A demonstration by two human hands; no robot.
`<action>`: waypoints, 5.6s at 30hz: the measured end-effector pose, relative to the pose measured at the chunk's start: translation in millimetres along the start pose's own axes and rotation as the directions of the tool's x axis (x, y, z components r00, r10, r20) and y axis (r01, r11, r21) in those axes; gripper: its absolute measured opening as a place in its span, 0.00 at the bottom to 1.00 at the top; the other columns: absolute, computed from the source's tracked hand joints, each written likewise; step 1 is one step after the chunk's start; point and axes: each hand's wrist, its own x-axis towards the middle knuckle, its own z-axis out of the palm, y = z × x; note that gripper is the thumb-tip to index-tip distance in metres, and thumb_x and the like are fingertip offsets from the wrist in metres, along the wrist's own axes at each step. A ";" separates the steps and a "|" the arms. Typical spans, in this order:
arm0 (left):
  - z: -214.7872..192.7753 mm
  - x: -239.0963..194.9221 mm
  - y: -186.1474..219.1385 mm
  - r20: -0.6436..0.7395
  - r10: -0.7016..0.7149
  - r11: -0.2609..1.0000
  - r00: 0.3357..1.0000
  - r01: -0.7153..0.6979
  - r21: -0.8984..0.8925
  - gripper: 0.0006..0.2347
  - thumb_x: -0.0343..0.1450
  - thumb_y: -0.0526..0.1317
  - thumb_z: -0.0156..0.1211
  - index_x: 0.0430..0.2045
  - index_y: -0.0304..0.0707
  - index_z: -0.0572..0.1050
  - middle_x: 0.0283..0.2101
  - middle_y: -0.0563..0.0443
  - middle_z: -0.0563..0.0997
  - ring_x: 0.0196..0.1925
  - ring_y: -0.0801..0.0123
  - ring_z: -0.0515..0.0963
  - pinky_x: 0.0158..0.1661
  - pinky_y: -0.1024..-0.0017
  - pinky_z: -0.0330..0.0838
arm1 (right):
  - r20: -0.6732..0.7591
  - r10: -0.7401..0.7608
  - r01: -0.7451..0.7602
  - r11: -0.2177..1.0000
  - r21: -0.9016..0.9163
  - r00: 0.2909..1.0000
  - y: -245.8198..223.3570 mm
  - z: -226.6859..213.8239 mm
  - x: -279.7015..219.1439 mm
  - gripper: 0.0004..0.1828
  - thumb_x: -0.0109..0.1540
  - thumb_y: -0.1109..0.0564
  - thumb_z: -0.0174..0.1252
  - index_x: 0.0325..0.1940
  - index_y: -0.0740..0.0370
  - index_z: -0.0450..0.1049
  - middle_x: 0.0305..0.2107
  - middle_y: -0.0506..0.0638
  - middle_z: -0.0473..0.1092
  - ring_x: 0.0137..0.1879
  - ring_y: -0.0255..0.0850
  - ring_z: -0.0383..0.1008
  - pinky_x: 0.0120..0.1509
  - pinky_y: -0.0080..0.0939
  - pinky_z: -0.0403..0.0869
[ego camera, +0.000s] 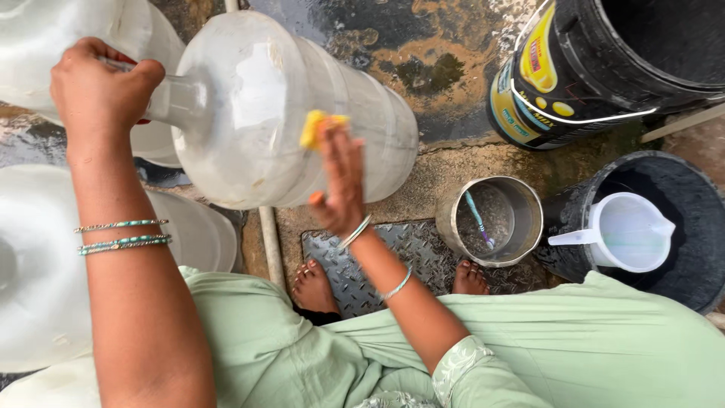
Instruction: The person scrubs the inside of a large plastic water dispenser jar using a toothbrush and water. They then scrub the exterior of the jar with a yellow sponge and rinse it with water from a nearby tap.
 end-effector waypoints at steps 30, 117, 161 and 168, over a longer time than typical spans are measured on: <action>12.3 1.9 -31.9 -0.154 0.281 0.954 0.947 -0.259 0.151 0.09 0.57 0.39 0.68 0.23 0.34 0.78 0.24 0.43 0.82 0.25 0.57 0.83 0.31 0.65 0.79 | 0.334 0.901 -0.659 -0.073 0.749 0.279 284.7 -45.9 -75.9 0.76 0.45 0.05 0.19 0.76 0.66 0.54 0.71 0.64 0.55 0.74 0.59 0.57 0.75 0.57 0.55; 47.8 -33.0 100.9 -0.045 0.316 0.949 0.948 -0.317 -0.005 0.11 0.62 0.44 0.69 0.27 0.37 0.77 0.36 0.38 0.82 0.38 0.44 0.81 0.42 0.53 0.75 | 0.699 -0.116 0.617 0.585 -0.525 0.705 -108.4 -2.9 7.9 0.48 0.65 0.23 0.41 0.75 0.61 0.59 0.76 0.57 0.50 0.84 0.54 0.39 0.83 0.61 0.34; 14.6 7.1 -19.0 0.019 0.379 0.917 0.925 -0.372 -0.146 0.06 0.67 0.31 0.70 0.31 0.30 0.78 0.32 0.45 0.82 0.35 0.72 0.81 0.35 0.73 0.75 | 0.020 -0.107 0.104 0.987 0.125 0.994 -17.0 15.5 -16.9 0.47 0.71 0.24 0.20 0.84 0.56 0.38 0.80 0.54 0.37 0.86 0.45 0.32 0.89 0.54 0.33; 0.7 -0.1 -35.5 0.043 0.331 0.931 0.943 -0.319 -0.177 0.05 0.68 0.32 0.70 0.29 0.31 0.78 0.31 0.47 0.81 0.34 0.73 0.79 0.35 0.74 0.73 | -0.222 0.359 -0.349 0.933 0.085 0.906 164.4 -4.1 -32.8 0.41 0.74 0.33 0.29 0.80 0.67 0.47 0.78 0.61 0.46 0.85 0.54 0.37 0.87 0.55 0.35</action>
